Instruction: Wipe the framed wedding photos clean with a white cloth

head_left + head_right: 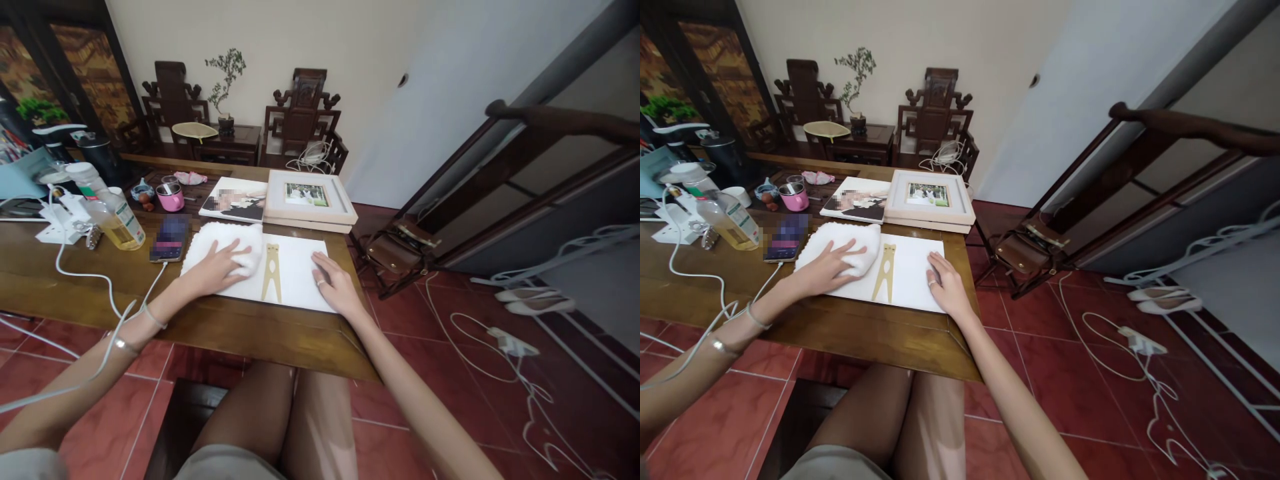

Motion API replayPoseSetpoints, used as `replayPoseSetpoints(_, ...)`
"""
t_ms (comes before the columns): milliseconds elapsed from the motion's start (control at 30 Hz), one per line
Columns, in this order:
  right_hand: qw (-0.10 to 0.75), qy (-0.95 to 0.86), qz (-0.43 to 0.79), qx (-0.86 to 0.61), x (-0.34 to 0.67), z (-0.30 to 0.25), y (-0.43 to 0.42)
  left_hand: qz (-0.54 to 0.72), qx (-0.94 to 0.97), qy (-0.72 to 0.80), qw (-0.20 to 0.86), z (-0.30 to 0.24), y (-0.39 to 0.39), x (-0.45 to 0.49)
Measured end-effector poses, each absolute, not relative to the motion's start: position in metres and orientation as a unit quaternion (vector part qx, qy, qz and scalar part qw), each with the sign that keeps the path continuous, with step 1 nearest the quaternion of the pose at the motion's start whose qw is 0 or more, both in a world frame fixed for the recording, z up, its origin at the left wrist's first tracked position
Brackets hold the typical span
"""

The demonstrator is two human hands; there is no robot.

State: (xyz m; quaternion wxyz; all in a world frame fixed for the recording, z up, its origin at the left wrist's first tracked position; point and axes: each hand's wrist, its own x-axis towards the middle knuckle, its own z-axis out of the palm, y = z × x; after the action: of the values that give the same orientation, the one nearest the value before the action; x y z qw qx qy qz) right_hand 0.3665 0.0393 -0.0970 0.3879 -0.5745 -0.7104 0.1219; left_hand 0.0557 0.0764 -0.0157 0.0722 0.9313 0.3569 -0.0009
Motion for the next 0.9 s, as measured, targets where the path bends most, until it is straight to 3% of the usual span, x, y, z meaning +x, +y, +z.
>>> replayPoseSetpoints(300, 0.385, -0.714, 0.117, -0.573, 0.367, -0.100, 0.040, -0.007, 0.953, 0.286, 0.100, -0.005, -0.009, 0.028)
replayPoseSetpoints(700, 0.395, -0.710, 0.126, -0.569, 0.367, -0.099, 0.042, 0.056, 0.905, 0.398, 0.139, -0.005, 0.110, 0.062)
replayPoseSetpoints(900, 0.387, -0.713, 0.125, -0.571, 0.367, -0.098, 0.041, 0.103, 0.915, 0.361, 0.150, 0.001, 0.126, 0.107)
